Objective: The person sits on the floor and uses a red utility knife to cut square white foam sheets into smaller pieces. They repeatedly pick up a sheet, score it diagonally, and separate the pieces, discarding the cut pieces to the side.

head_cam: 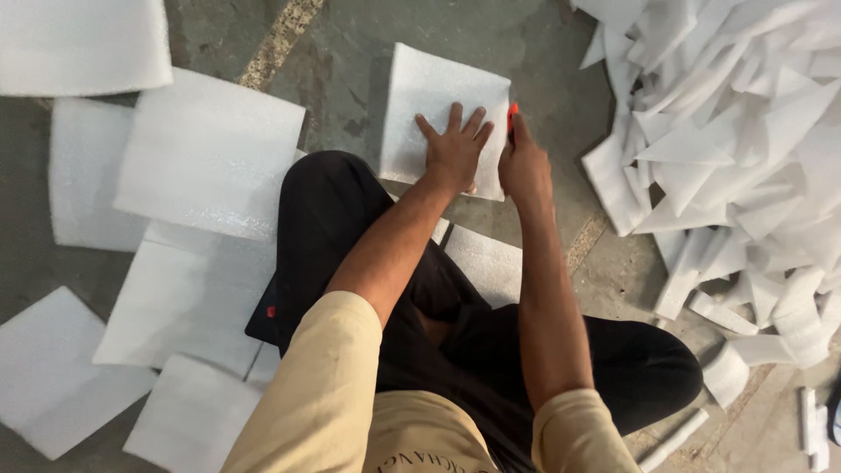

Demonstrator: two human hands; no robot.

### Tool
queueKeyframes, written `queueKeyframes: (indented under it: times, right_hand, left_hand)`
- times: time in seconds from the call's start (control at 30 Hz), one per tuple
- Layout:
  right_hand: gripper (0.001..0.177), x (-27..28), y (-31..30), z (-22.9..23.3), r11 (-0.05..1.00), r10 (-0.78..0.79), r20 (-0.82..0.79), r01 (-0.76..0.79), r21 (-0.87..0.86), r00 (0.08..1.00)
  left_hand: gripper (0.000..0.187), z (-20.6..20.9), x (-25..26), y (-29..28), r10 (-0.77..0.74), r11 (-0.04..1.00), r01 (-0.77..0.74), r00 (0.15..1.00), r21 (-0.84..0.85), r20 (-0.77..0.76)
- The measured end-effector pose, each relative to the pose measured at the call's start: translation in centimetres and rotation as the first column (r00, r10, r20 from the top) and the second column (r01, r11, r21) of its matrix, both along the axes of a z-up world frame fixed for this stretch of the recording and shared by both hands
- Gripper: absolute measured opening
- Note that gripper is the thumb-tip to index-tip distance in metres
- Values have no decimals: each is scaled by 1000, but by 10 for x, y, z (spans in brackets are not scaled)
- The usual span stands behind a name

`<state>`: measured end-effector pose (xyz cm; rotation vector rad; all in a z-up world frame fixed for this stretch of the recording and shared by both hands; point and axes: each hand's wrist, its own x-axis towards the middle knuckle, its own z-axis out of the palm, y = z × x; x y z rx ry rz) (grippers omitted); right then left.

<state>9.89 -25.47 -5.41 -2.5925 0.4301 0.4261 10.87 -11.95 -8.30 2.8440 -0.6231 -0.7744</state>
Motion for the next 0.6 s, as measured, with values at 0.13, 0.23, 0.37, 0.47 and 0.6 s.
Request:
queueKeyframes:
  times: [0.13,0.23,0.37,0.47,0.6]
  right_hand:
    - [58,-66,10,20,994,104,71,-105,13,992]
    - [60,-135,20,33,999,41,-68,-43,-25,997]
    - [65,-213,23,47,999,-12,-184,5,-39,983]
    - [63,-230,7,32,998,-68,-55,68,6,996]
    - [30,-189,-26,-23,956,-276,186,250,152,943]
  left_hand:
    - [125,2,1,1,2,1000,-2,999,12,-39]
    - [125,3,1,1,0,1000,0,1000,0,-31]
    - [128,3,2,2,-19,1000,19,999,15,-27]
    - [127,0,-2,-1,-14,1000,14,1000,3,-14]
    - [119,-14,-16,8,-11,998,12,1000,-59,20]
